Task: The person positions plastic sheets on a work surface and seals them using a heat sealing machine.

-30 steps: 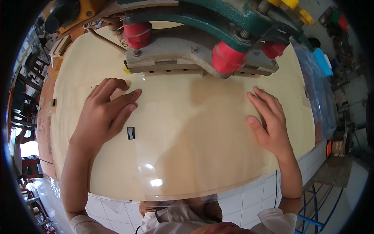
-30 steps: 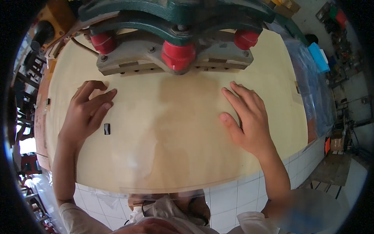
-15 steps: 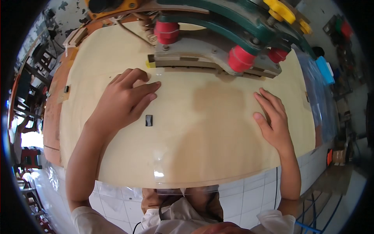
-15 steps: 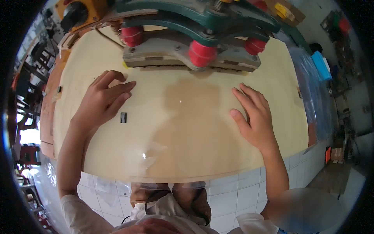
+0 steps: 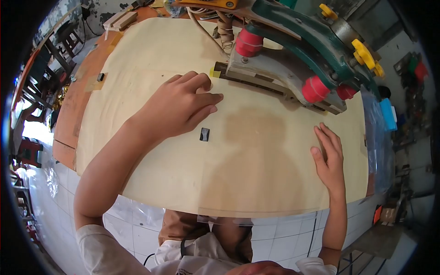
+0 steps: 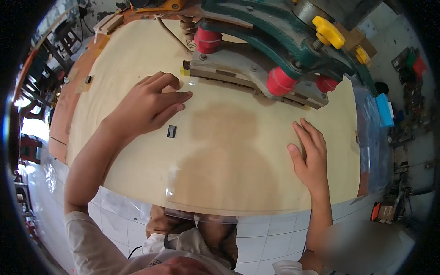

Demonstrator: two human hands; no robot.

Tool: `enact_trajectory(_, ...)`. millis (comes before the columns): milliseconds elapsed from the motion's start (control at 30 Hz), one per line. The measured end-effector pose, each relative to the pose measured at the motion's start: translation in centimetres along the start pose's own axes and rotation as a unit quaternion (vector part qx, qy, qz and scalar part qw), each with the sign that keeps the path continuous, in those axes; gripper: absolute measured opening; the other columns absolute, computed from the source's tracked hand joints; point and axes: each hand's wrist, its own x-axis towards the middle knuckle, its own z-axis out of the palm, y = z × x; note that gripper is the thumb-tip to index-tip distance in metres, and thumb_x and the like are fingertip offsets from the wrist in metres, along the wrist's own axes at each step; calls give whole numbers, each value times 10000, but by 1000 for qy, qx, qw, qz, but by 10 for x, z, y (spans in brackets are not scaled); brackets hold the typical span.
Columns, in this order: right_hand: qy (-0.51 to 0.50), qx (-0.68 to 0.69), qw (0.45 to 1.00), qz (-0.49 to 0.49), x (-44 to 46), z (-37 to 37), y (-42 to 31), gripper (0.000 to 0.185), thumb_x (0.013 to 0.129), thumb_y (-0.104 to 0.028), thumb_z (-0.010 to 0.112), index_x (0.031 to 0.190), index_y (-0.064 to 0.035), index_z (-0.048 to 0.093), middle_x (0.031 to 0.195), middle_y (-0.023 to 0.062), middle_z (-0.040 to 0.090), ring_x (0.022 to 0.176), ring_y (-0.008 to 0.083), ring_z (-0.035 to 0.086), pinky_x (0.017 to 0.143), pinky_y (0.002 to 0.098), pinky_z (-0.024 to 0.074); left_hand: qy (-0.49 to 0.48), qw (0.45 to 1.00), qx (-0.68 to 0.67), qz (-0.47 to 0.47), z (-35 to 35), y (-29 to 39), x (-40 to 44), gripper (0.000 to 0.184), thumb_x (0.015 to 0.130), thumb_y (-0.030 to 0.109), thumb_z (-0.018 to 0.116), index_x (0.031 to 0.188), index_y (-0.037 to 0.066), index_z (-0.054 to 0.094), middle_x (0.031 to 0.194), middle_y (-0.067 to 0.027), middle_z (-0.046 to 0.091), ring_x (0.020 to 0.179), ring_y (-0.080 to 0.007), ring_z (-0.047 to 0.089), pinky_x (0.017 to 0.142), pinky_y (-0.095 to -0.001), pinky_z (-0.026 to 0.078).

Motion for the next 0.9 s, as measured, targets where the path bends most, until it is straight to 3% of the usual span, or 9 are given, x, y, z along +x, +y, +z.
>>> enact_trajectory(300,-24,-9,1000,11,0,-2,-1,445,936,-238,580,1318,-10,569,1385,179,512,1295,315,463,1091,392,348,-2,1000,0,-5,0,-1,-1,208,874,169,655,1043,63,717,959,-101,587,898,-273,597,810,-392,498)
enact_trajectory(900,-2,2,1000,-3,-1,1,-1,445,915,-241,606,1292,-6,584,1360,185,530,1230,337,498,1048,415,375,-10,1000,10,1,2,-1,-1,212,881,169,643,1047,60,718,945,-97,586,907,-261,597,820,-387,496)
